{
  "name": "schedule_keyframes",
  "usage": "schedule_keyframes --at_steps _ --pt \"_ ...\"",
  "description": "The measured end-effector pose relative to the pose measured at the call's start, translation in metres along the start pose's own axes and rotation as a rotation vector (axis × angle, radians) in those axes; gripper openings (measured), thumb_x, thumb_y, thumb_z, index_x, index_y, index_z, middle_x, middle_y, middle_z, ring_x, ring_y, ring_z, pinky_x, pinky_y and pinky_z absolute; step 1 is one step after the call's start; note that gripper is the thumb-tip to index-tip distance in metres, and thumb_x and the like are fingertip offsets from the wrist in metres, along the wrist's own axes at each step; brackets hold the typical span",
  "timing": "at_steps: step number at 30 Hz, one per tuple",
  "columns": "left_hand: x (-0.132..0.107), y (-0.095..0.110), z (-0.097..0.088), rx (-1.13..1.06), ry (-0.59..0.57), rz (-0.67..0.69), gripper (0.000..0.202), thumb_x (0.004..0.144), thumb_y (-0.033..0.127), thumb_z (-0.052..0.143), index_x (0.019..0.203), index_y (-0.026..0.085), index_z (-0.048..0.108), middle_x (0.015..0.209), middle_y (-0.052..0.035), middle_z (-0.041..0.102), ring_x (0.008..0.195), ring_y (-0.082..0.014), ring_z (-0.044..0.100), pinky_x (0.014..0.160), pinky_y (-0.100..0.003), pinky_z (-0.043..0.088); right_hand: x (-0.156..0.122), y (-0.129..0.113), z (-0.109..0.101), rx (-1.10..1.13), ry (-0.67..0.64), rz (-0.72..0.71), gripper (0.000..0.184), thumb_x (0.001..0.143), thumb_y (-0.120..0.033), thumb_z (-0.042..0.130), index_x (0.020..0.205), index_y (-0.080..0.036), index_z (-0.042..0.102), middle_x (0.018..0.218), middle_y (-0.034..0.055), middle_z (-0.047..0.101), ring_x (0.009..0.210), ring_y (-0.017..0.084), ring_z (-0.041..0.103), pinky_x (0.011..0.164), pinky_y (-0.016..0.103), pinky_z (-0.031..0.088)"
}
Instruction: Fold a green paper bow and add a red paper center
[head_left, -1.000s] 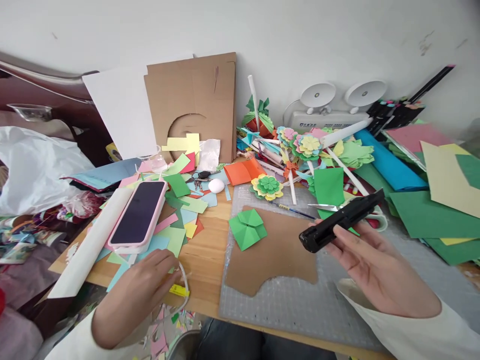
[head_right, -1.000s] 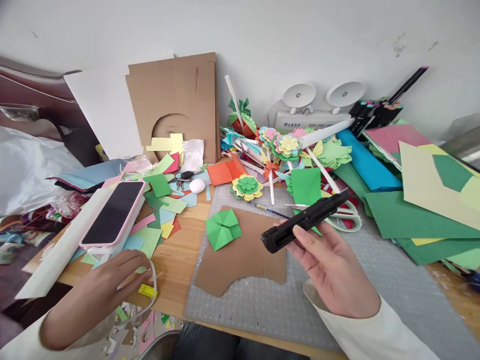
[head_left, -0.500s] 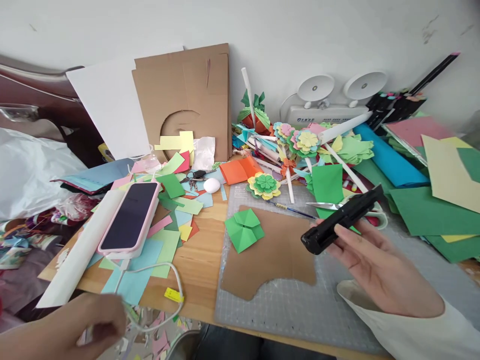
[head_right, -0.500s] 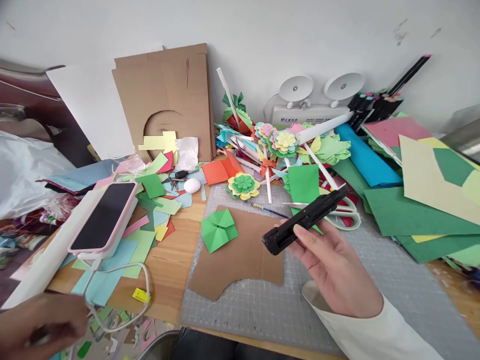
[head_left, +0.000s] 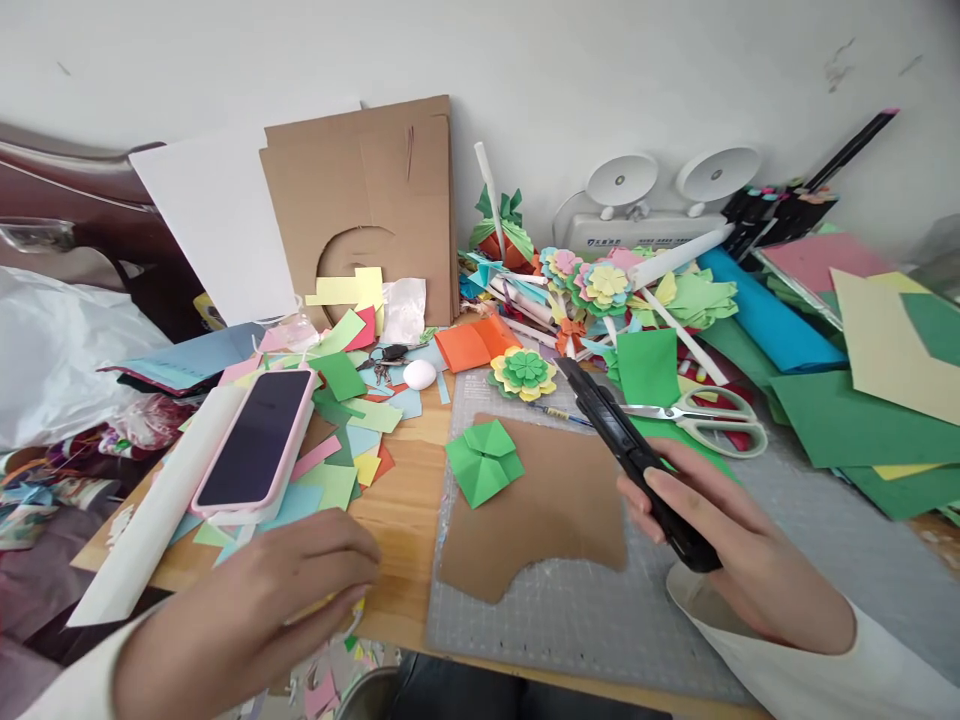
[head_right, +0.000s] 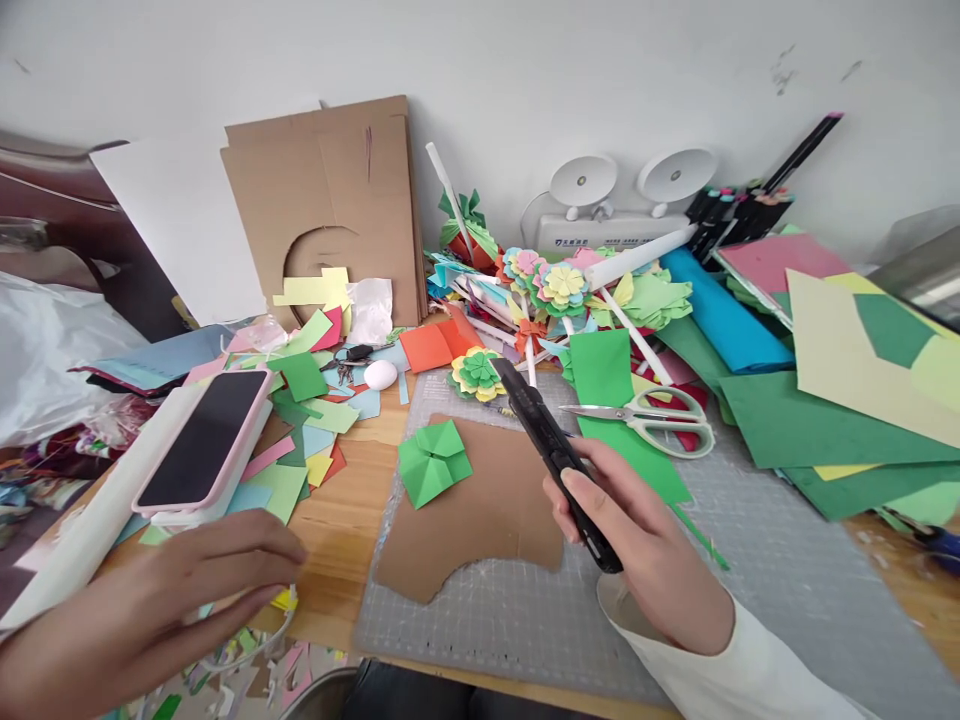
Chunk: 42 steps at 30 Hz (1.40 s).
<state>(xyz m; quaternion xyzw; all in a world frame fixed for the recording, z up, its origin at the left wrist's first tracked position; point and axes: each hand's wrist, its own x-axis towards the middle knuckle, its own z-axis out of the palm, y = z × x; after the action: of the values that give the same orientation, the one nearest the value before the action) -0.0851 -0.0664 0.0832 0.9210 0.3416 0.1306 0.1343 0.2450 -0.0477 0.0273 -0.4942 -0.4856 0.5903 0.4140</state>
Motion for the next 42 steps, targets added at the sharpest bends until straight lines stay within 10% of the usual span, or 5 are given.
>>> schedule_keyframes --at_steps 6,17,23,42 --pt "0.042 0.015 0.04 -0.263 0.015 0.041 0.026 0.088 0.011 0.046 0.111 0.016 0.056 0.108 -0.0079 0.064 0.1 -0.0154 0.06 0.085 -0.023 0.052 -0.001 0.004 -0.004 -0.052 -0.028 -0.049 0.019 0.093 -0.044 0.045 0.093 -0.025 0.047 0.064 -0.0042 0.046 0.052 0.011 0.039 0.052 0.025 0.033" --pt "0.084 -0.03 0.096 0.184 0.047 0.058 0.018 0.089 0.023 0.051 0.1 0.012 0.062 0.095 -0.0114 0.067 0.092 -0.025 0.063 0.078 -0.04 0.057 0.018 0.014 -0.03 -0.411 0.026 -0.276 0.013 0.094 -0.037 0.046 0.091 -0.025 0.049 0.067 -0.0022 0.055 0.055 0.012 0.051 0.05 0.023 0.043" --pt "0.087 -0.047 0.095 0.084 0.116 0.272 0.018 0.087 0.012 0.051 0.1 0.012 0.063 0.096 -0.0092 0.07 0.092 -0.0206 0.064 0.082 -0.034 0.056 0.046 0.019 -0.06 -0.907 -0.138 -0.638 0.045 0.091 -0.017 0.045 0.133 -0.031 0.04 0.124 0.0088 0.051 0.114 0.026 0.051 0.091 0.04 0.045" --pt "0.083 -0.067 0.095 0.159 0.089 0.294 0.03 0.085 0.022 0.061 0.113 0.011 0.061 0.11 -0.0105 0.069 0.109 -0.0265 0.061 0.087 -0.04 0.057 0.025 0.017 -0.083 -1.376 -0.212 -0.786 0.037 0.093 -0.026 0.042 0.124 -0.041 0.056 0.096 0.0035 0.066 0.073 0.017 0.063 0.056 0.031 0.046"
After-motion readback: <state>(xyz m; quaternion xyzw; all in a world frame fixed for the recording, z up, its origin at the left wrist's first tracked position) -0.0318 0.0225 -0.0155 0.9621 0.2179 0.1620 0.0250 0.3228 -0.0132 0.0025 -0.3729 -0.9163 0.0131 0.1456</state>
